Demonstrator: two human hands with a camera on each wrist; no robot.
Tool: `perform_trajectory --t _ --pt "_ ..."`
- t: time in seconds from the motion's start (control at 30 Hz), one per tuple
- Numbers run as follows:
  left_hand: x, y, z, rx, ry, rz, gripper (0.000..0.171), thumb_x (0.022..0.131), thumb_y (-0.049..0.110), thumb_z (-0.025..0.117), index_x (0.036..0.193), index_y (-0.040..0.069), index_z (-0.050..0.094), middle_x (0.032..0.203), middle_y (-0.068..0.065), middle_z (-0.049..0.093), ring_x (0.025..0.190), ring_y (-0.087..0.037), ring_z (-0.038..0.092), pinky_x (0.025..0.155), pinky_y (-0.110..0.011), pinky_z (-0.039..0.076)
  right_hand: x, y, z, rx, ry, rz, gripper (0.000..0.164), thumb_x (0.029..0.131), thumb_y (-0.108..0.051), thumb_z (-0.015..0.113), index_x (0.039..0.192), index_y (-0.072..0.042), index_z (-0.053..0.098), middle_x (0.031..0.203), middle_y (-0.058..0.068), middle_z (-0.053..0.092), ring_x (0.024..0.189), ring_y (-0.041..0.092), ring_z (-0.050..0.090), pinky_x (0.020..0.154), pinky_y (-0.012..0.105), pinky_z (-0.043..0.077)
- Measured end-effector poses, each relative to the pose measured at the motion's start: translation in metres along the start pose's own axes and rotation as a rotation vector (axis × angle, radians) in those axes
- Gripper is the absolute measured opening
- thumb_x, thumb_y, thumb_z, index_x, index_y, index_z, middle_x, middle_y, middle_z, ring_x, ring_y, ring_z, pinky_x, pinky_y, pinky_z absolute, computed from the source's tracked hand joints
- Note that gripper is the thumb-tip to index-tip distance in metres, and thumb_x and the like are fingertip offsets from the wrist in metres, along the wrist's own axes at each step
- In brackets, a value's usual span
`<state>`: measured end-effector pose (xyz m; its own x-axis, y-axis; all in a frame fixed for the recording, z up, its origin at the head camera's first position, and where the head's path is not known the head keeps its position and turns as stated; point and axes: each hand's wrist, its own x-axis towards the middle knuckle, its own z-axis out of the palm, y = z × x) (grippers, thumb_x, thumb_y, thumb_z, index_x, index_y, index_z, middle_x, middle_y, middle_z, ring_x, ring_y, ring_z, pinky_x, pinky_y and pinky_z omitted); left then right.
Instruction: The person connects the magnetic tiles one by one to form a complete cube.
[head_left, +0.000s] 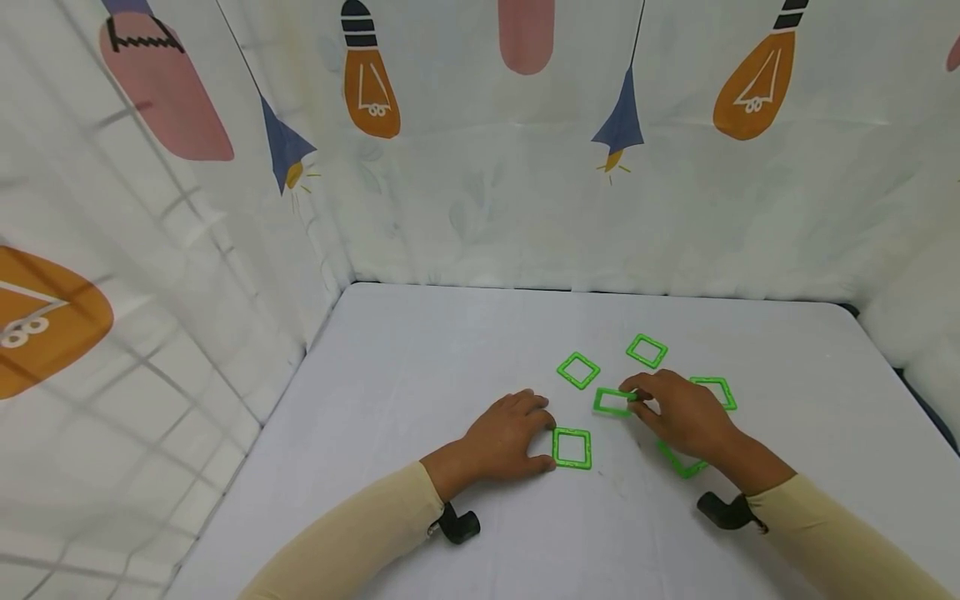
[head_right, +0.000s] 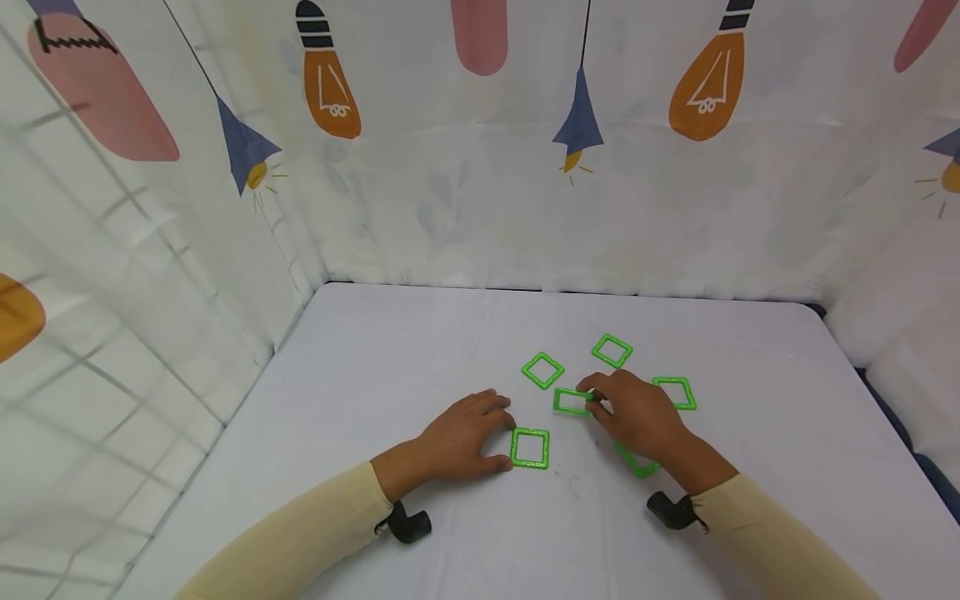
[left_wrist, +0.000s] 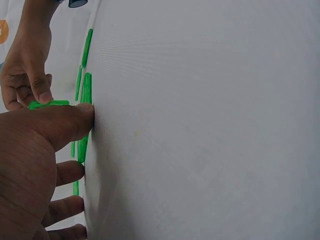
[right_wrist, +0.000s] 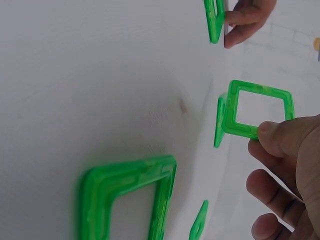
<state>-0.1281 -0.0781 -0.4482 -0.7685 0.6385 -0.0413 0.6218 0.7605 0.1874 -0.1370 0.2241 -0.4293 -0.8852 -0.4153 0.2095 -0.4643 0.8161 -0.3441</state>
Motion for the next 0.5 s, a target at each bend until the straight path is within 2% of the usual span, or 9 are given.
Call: perform_trajectory --t 0.5 --pt "0.0002 -0.0021 0.0008 0.006 0.009 0.018 0.048 0.092 0.052 0.072 0.130 0.023 0.065 0.150 -0.003 0.050 0.146 -0.025 0.037 0.118 -0.040 0.029 0.0063 -0.0088 0.0091 -0.020 0.005 -0.013 0.031 0.087 -0.015 0.083 0.115 -0.022 0.070 0.097 0.000 0.070 0.085 0.018 0.066 0.050 0.024 0.041"
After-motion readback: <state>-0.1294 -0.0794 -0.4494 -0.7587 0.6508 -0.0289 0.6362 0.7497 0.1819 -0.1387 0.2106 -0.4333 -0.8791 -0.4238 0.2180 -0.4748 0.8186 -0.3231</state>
